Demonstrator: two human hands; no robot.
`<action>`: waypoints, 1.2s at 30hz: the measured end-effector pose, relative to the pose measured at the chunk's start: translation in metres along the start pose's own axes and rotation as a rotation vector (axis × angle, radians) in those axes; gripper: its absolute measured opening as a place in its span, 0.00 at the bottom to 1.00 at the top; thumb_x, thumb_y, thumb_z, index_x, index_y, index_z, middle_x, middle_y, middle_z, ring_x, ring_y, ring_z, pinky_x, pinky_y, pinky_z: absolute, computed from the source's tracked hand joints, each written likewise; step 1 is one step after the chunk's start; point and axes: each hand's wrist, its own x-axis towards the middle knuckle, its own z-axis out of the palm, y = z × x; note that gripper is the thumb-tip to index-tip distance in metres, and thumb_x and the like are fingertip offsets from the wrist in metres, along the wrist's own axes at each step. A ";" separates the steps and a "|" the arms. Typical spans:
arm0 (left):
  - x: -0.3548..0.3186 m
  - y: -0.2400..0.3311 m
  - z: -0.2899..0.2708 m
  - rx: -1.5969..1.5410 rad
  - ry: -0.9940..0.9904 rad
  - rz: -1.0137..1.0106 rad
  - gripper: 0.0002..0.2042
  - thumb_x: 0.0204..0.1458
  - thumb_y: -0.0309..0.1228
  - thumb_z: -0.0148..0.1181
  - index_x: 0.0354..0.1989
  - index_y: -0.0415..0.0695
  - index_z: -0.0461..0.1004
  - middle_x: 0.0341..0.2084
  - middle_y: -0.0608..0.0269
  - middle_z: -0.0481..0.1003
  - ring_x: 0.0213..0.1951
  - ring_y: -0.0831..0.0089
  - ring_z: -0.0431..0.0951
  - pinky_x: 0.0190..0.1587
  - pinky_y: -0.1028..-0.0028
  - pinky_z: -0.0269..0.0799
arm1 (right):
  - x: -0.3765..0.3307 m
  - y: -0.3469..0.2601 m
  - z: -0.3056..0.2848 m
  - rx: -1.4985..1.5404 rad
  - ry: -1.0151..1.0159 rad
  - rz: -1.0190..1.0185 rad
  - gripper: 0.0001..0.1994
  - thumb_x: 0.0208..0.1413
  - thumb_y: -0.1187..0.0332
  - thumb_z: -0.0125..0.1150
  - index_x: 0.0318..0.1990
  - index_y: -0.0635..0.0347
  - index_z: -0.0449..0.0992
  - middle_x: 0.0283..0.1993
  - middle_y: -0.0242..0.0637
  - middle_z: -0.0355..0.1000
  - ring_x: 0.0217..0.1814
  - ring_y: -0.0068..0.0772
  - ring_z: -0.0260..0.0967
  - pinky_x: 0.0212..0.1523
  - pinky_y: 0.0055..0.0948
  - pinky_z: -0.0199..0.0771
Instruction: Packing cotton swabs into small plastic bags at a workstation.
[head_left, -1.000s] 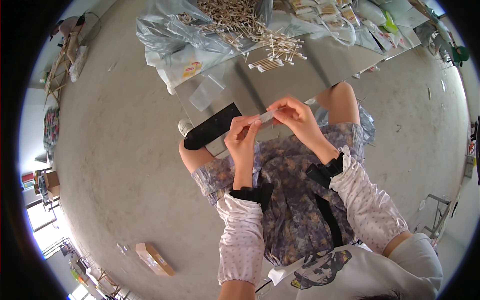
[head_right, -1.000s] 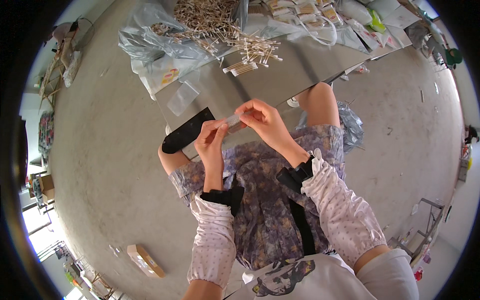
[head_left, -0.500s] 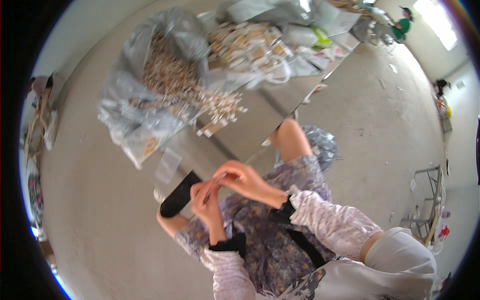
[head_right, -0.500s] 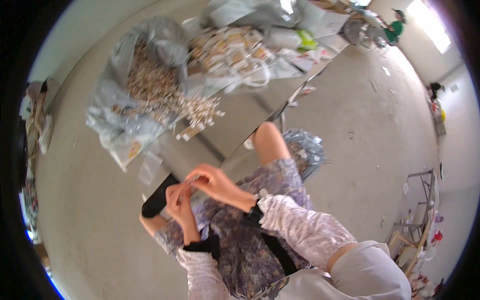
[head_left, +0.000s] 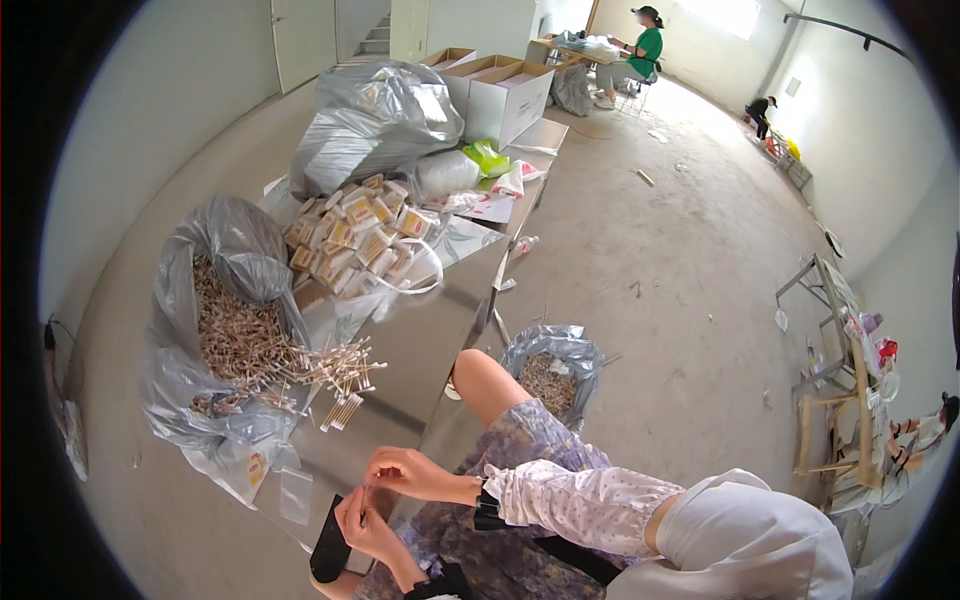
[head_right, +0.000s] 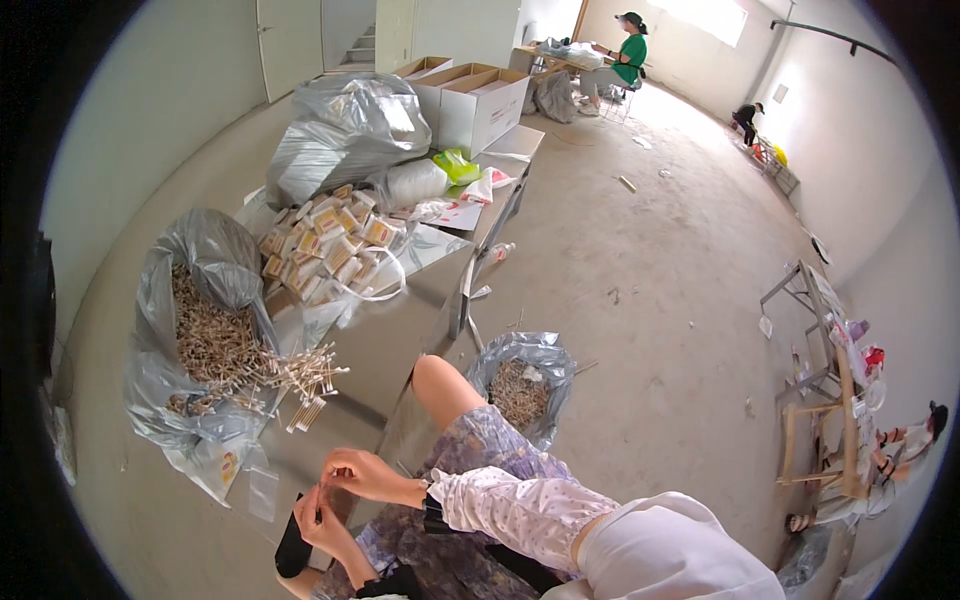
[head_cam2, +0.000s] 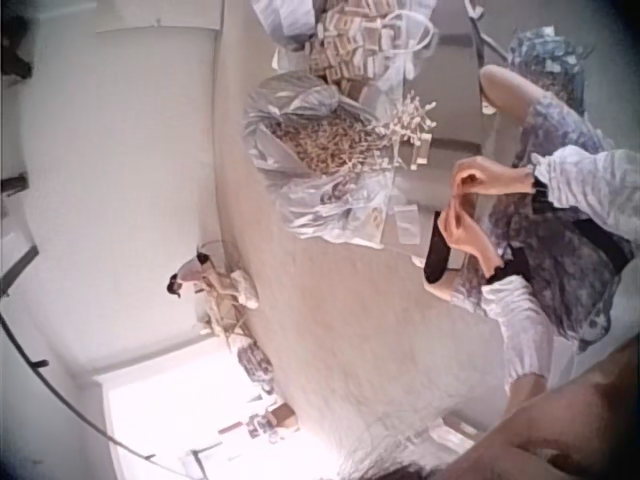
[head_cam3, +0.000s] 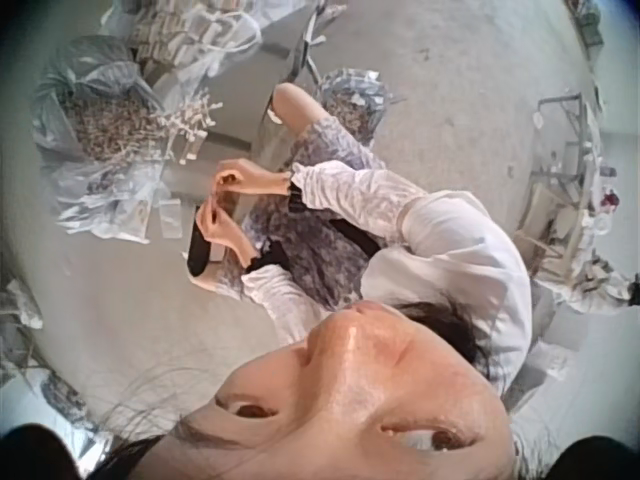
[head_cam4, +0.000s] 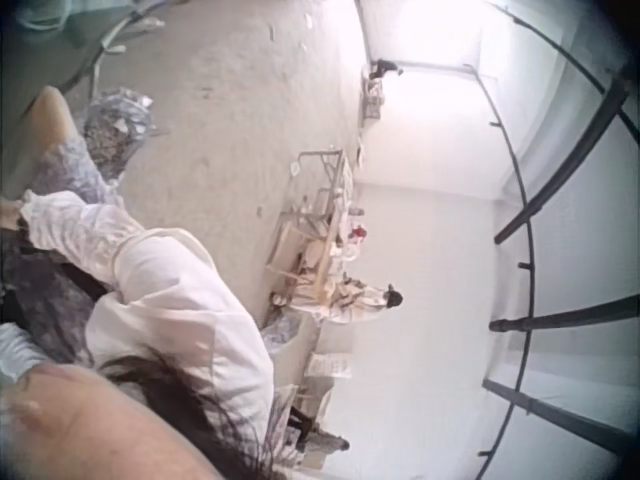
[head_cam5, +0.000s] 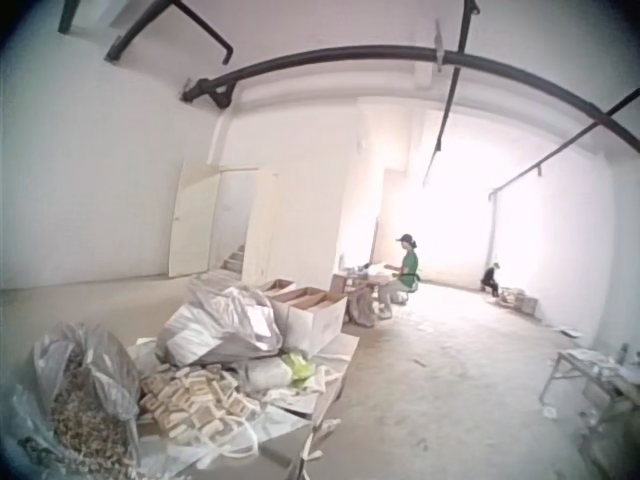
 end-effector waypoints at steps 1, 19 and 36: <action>0.001 0.003 0.001 0.006 -0.001 0.014 0.09 0.48 0.16 0.63 0.37 0.38 0.83 0.34 0.60 0.77 0.36 0.69 0.77 0.38 0.72 0.74 | 0.000 0.001 -0.001 -0.020 0.001 -0.003 0.04 0.57 0.73 0.62 0.39 0.61 0.77 0.41 0.34 0.72 0.41 0.34 0.72 0.38 0.30 0.72; -0.010 -0.013 -0.007 -0.050 -0.031 -0.056 0.07 0.51 0.21 0.65 0.39 0.38 0.83 0.32 0.62 0.77 0.33 0.72 0.76 0.34 0.74 0.71 | -0.008 0.003 0.004 0.095 0.021 0.044 0.06 0.54 0.71 0.65 0.38 0.61 0.79 0.39 0.35 0.75 0.38 0.32 0.72 0.38 0.30 0.71; -0.027 0.018 -0.020 -0.395 -0.143 -0.215 0.05 0.55 0.25 0.64 0.32 0.35 0.76 0.32 0.64 0.72 0.35 0.76 0.72 0.39 0.75 0.69 | -0.019 -0.035 -0.017 0.108 -0.183 0.135 0.05 0.61 0.70 0.60 0.40 0.61 0.75 0.40 0.32 0.73 0.42 0.24 0.71 0.39 0.28 0.71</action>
